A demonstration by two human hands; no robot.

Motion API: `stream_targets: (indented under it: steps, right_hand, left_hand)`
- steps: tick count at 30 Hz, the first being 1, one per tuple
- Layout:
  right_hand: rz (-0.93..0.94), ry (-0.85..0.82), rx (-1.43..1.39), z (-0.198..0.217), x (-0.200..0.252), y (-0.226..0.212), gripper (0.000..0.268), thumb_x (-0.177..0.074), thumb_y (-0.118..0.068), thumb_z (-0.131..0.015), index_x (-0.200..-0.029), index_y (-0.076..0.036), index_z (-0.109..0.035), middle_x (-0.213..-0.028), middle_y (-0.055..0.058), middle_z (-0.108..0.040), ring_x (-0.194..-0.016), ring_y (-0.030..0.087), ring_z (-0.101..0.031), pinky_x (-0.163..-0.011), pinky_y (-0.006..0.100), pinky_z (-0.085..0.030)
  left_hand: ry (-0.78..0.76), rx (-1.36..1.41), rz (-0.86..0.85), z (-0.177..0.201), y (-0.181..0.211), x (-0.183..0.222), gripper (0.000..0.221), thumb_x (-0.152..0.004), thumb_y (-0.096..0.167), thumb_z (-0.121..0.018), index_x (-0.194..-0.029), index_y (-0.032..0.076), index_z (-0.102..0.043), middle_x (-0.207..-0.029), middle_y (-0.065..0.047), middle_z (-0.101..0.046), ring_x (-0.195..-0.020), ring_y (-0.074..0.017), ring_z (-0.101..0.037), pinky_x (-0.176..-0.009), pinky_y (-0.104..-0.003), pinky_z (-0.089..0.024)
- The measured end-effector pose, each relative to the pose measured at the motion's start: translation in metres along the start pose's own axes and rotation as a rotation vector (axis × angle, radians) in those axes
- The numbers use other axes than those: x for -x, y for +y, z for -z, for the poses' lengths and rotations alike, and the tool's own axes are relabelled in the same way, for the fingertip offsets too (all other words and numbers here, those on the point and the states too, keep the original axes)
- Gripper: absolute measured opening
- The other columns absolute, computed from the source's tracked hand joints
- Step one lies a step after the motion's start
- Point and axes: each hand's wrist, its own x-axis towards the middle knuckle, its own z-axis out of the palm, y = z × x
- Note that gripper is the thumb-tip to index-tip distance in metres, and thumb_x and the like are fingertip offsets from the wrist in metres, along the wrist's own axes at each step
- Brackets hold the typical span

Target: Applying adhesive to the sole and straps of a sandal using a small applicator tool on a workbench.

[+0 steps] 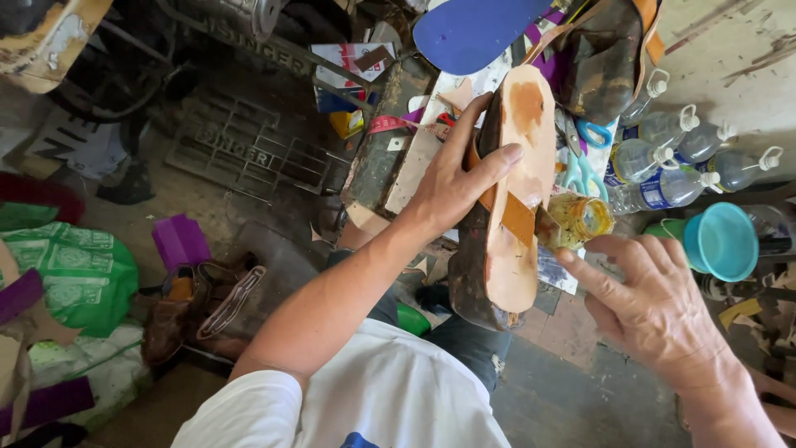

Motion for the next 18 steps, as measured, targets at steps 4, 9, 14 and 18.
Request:
stream_targets:
  steps: [4, 9, 14, 18]
  right_hand:
    - [0.013, -0.012, 0.040, 0.007, -0.010, 0.005, 0.056, -0.101, -0.022, -0.059, -0.154, -0.033, -0.045, -0.128, 0.010, -0.061, -0.097, 0.031, -0.058, -0.080, 0.047, -0.045]
    - [0.041, 0.019, 0.111, 0.007, -0.029, 0.018, 0.061, -0.104, -0.011, -0.064, -0.156, -0.034, -0.043, -0.122, 0.010, -0.064, -0.090, 0.026, -0.058, -0.076, 0.043, -0.046]
    - [0.134, 0.093, 0.091, 0.019, -0.059, 0.026, 0.035, -0.098, -0.007, -0.065, -0.128, -0.024, -0.072, -0.112, 0.007, -0.068, -0.082, 0.023, -0.060, -0.076, 0.041, -0.046]
    - [0.150, 0.074, -0.040, 0.032, -0.075, 0.023, 0.031, -0.095, -0.003, -0.066, -0.120, -0.020, -0.072, -0.112, 0.007, -0.065, -0.084, 0.026, -0.060, -0.079, 0.042, -0.045]
  left_hand:
    - [0.001, -0.011, 0.015, 0.000, 0.000, 0.000, 0.095, -0.083, 0.068, -0.056, -0.157, 0.015, -0.030, -0.162, -0.017, -0.041, -0.150, -0.0306, -0.042, -0.121, -0.045, -0.041]
    - [-0.013, 0.042, -0.010, 0.000, -0.003, -0.001, 0.091, -0.085, 0.065, -0.058, -0.156, 0.014, -0.032, -0.160, -0.016, -0.044, -0.148, -0.0300, -0.045, -0.120, -0.044, -0.044]
    - [-0.013, 0.060, -0.016, 0.000, -0.006, 0.000, 0.091, -0.086, 0.064, -0.060, -0.157, 0.016, -0.030, -0.162, -0.017, -0.040, -0.149, -0.0331, -0.045, -0.120, -0.048, -0.045]
    - [-0.005, 0.071, 0.008, 0.000, 0.000, 0.001, 0.091, -0.084, 0.063, -0.060, -0.156, 0.015, -0.032, -0.160, -0.015, -0.044, -0.148, -0.0291, -0.046, -0.119, -0.043, -0.045]
